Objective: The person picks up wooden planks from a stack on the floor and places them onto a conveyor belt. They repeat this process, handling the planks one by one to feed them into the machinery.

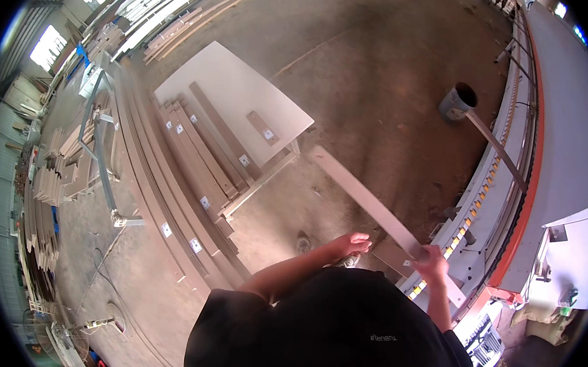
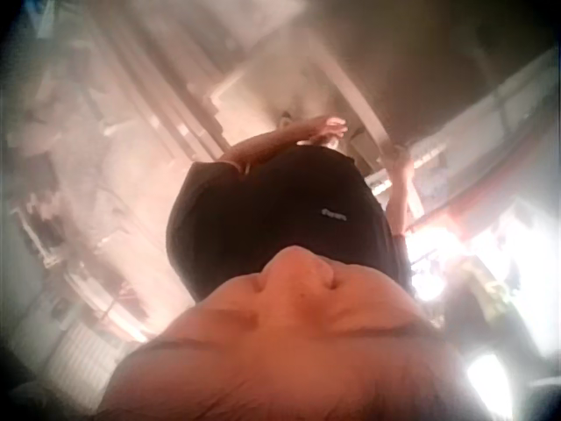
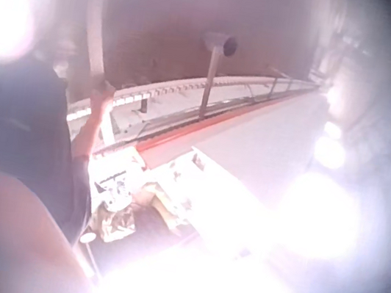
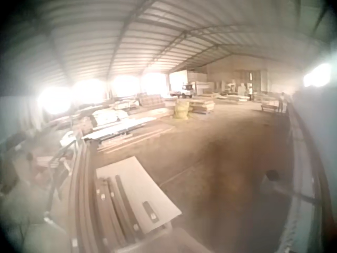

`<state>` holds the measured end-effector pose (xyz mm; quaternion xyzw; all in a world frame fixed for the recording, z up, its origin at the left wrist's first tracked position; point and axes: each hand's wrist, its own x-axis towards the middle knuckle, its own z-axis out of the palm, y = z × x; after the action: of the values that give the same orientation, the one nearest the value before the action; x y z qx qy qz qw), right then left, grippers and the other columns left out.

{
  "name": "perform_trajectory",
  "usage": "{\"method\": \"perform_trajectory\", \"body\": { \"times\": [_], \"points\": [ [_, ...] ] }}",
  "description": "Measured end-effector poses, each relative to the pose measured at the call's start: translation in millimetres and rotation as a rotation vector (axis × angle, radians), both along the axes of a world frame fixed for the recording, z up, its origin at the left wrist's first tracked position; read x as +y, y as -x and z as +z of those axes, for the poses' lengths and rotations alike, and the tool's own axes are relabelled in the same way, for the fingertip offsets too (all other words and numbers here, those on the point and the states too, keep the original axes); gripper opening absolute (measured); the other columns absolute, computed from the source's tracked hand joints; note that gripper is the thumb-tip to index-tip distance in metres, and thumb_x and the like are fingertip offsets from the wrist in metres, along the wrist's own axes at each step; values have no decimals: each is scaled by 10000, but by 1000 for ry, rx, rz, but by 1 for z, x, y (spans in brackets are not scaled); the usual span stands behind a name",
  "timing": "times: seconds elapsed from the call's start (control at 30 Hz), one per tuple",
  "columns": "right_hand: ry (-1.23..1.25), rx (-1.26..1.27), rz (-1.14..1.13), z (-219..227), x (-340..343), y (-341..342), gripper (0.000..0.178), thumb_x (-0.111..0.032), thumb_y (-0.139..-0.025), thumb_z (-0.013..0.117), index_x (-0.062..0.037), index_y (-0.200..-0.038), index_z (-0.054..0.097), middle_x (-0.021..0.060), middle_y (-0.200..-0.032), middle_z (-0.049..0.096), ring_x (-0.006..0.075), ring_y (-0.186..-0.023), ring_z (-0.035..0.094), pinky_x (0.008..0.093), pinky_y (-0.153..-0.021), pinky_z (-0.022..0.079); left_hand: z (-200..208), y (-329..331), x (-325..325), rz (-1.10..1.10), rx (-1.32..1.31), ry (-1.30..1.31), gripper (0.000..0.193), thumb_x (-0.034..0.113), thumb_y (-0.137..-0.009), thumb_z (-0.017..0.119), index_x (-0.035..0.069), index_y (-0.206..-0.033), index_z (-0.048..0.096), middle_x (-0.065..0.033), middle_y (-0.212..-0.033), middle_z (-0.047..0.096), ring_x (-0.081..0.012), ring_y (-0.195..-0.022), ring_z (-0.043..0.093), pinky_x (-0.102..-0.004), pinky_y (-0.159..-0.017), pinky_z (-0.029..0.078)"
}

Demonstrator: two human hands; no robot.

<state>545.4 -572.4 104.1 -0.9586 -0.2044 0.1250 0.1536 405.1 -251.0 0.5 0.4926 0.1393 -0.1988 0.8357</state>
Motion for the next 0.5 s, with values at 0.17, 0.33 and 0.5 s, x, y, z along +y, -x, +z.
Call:
{"method": "perform_trajectory", "body": {
  "times": [0.17, 0.33, 0.5],
  "points": [
    [-85, 37, 218, 35, 115, 44, 621, -343, -699, 832, -153, -1260, 645, 64, -1229, 663, 289, -1133, 663, 427, -942, 545, 0, -11, 18, 420, 144, 463, 415, 295, -1060, 606, 14, -1351, 511, -117, -1293, 620, -270, -1215, 632, -462, -1030, 529],
    [96, 66, 273, 51, 84, 39, 645, -338, -710, 835, -172, -1307, 656, 69, -1199, 707, 268, -1115, 681, 404, -921, 553, -40, 13, 104, 807, 175, 378, 368, 348, -1044, 620, 28, -1223, 591, -108, -1121, 669, -228, -1062, 656, -413, -981, 542],
    [5, 193, 338, 60, 93, 39, 600, -354, -711, 860, -162, -1259, 707, 62, -1050, 758, 239, -954, 730, 370, -833, 576, -91, 44, 183, 1031, 105, 280, 341, 327, -1046, 590, 37, -1226, 579, -82, -1092, 667, -210, -1010, 653, -385, -924, 528]
  ]
}}
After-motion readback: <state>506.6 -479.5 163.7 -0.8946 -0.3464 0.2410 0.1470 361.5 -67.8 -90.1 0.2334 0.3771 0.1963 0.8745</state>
